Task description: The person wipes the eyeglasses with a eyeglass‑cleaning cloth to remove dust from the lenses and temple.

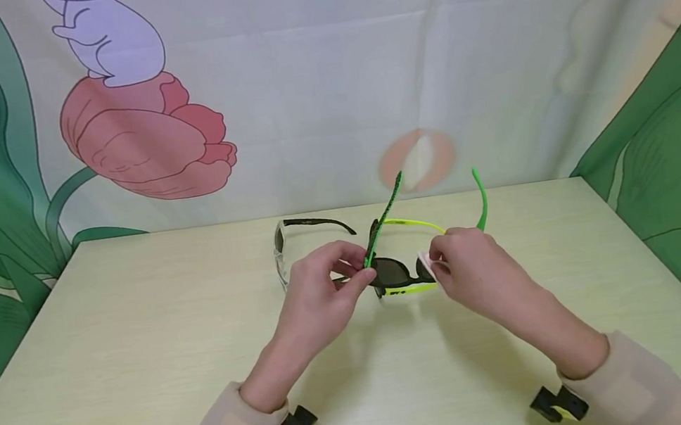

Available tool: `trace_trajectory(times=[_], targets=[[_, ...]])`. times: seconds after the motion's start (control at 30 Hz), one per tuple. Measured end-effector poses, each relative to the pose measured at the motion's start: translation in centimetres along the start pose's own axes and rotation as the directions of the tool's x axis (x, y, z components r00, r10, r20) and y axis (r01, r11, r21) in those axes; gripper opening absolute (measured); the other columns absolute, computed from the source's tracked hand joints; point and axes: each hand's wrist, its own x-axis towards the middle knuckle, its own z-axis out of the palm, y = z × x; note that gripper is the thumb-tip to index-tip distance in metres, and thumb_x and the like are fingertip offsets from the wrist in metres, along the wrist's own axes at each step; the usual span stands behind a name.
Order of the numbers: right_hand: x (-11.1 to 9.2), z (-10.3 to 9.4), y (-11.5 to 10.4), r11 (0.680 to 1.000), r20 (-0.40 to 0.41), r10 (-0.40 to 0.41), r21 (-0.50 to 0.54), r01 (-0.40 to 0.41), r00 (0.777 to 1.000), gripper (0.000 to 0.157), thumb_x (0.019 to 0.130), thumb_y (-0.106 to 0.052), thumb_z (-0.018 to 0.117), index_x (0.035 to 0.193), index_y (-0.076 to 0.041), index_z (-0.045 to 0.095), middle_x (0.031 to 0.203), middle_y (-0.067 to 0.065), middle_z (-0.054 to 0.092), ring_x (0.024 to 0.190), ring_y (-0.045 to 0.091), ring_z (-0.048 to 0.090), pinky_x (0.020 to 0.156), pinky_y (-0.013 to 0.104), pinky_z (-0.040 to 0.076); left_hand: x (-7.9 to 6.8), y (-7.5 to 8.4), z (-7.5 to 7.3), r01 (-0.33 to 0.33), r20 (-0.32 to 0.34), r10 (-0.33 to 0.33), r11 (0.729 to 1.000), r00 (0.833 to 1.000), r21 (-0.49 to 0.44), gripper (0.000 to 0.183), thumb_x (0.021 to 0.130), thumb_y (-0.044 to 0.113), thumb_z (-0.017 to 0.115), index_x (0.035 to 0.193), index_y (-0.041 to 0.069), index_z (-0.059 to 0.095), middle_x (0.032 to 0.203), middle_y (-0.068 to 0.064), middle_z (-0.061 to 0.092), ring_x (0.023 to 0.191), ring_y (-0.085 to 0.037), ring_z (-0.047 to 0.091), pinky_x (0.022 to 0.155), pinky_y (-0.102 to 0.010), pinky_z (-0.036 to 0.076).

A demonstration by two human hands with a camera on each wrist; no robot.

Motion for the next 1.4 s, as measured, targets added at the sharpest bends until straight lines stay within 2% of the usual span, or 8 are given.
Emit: trace_trajectory(times=[0.3, 0.43, 0.67, 0.83, 1.13, 1.4], targets=[[0.0, 0.0, 0.48, 0.996, 0.019, 0.006, -0.085, -0.004, 1.0, 0.036, 0.089, 0.007, 0.069, 0.061, -0.01, 0.056, 0.063, 0.003, 0.045, 0.059, 0.017, 0.041, 0.056, 0.031, 0.042, 0.04, 0.27, -0.13, -0.005, 0.009, 0.005, 1.0, 1.0, 0.016, 0.015, 0.088, -0.003, 0.079, 0.101, 0.001, 0.073, 0.09, -0.001, 0.069, 0.08, -0.014, 0.067, 0.069, -0.025, 0.06], [0.16, 0.11, 0.62, 0.997, 0.019, -0.01, -0.073, 0.011, 1.0, 0.034, 0.09, 0.005, 0.069, 0.061, -0.01, 0.058, 0.063, 0.002, 0.045, 0.06, 0.016, 0.04, 0.056, 0.03, 0.04, 0.03, 0.36, -0.17, -0.002, 0.006, 0.002, 1.0, 1.0, 0.017, 0.014, 0.088, -0.003, 0.079, 0.1, 0.001, 0.072, 0.09, -0.001, 0.069, 0.08, -0.015, 0.067, 0.069, -0.026, 0.06], [0.45, 0.16, 0.33, 0.999, 0.018, -0.046, -0.007, 0.046, 0.999, 0.015, 0.089, 0.004, 0.07, 0.076, -0.002, 0.073, 0.069, 0.002, 0.058, 0.063, 0.016, 0.053, 0.061, 0.031, 0.052, 0.11, 0.38, 0.17, -0.005, 0.001, 0.005, 1.0, 1.0, 0.006, 0.015, 0.087, -0.003, 0.08, 0.099, 0.002, 0.072, 0.089, -0.001, 0.069, 0.079, -0.014, 0.068, 0.069, -0.024, 0.06], [0.61, 0.07, 0.1, 0.998, 0.006, -0.057, 0.017, 0.057, 0.998, 0.017, 0.088, 0.007, 0.068, 0.075, -0.004, 0.071, 0.067, 0.001, 0.056, 0.062, 0.015, 0.049, 0.059, 0.029, 0.047, 0.13, 0.39, 0.27, -0.024, -0.004, 0.024, 1.0, 1.0, 0.011, 0.016, 0.087, -0.003, 0.08, 0.098, 0.004, 0.071, 0.088, -0.001, 0.068, 0.079, -0.013, 0.068, 0.068, -0.025, 0.06], [0.51, 0.05, 0.17, 0.998, 0.0, -0.056, -0.004, 0.056, 0.998, 0.016, 0.089, 0.005, 0.071, 0.076, -0.003, 0.072, 0.068, 0.002, 0.057, 0.062, 0.015, 0.052, 0.058, 0.029, 0.049, 0.05, 0.4, 0.29, -0.024, 0.001, 0.024, 1.0, 1.0, 0.005, 0.016, 0.087, -0.003, 0.08, 0.097, 0.005, 0.07, 0.089, -0.001, 0.067, 0.079, -0.013, 0.068, 0.068, -0.024, 0.06], [0.59, 0.1, 0.26, 0.999, 0.042, -0.003, -0.054, 0.005, 0.999, 0.032, 0.094, 0.002, 0.068, 0.065, -0.009, 0.059, 0.065, 0.003, 0.047, 0.061, 0.017, 0.041, 0.056, 0.03, 0.04, 0.03, 0.46, 0.13, -0.014, 0.004, 0.014, 1.0, 1.0, 0.012, 0.016, 0.087, -0.002, 0.081, 0.097, 0.005, 0.071, 0.089, -0.001, 0.067, 0.079, -0.013, 0.068, 0.068, -0.024, 0.06]])
